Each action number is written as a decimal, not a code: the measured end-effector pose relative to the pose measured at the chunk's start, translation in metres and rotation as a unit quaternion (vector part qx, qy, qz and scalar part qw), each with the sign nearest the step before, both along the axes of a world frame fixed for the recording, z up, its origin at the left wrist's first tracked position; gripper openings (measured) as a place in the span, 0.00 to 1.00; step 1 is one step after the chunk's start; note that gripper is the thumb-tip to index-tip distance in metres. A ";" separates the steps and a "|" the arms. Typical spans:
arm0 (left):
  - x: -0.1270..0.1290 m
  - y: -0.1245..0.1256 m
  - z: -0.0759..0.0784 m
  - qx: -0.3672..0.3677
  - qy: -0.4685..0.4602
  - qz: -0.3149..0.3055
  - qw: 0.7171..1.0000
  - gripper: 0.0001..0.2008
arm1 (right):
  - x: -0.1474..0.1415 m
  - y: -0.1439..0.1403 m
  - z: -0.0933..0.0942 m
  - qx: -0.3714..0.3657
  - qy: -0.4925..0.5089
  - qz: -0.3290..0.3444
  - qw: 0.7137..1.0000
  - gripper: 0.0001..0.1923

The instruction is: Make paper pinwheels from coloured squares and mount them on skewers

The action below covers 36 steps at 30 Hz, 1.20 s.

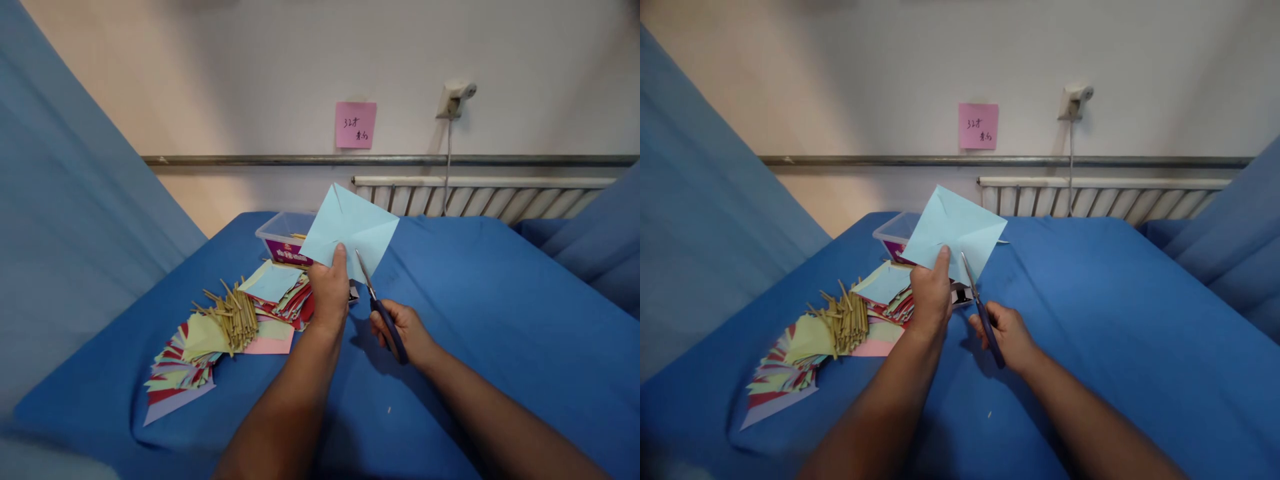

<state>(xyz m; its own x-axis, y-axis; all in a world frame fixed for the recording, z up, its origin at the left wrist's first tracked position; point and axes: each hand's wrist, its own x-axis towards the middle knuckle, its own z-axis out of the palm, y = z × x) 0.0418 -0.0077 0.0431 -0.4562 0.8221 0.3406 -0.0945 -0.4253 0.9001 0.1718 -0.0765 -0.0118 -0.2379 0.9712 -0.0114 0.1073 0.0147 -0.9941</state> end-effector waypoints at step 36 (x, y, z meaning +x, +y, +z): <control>-0.002 0.005 0.006 -0.021 -0.121 0.022 0.992 0.15 | 0.006 -0.003 0.007 -0.014 0.015 0.144 0.989 0.13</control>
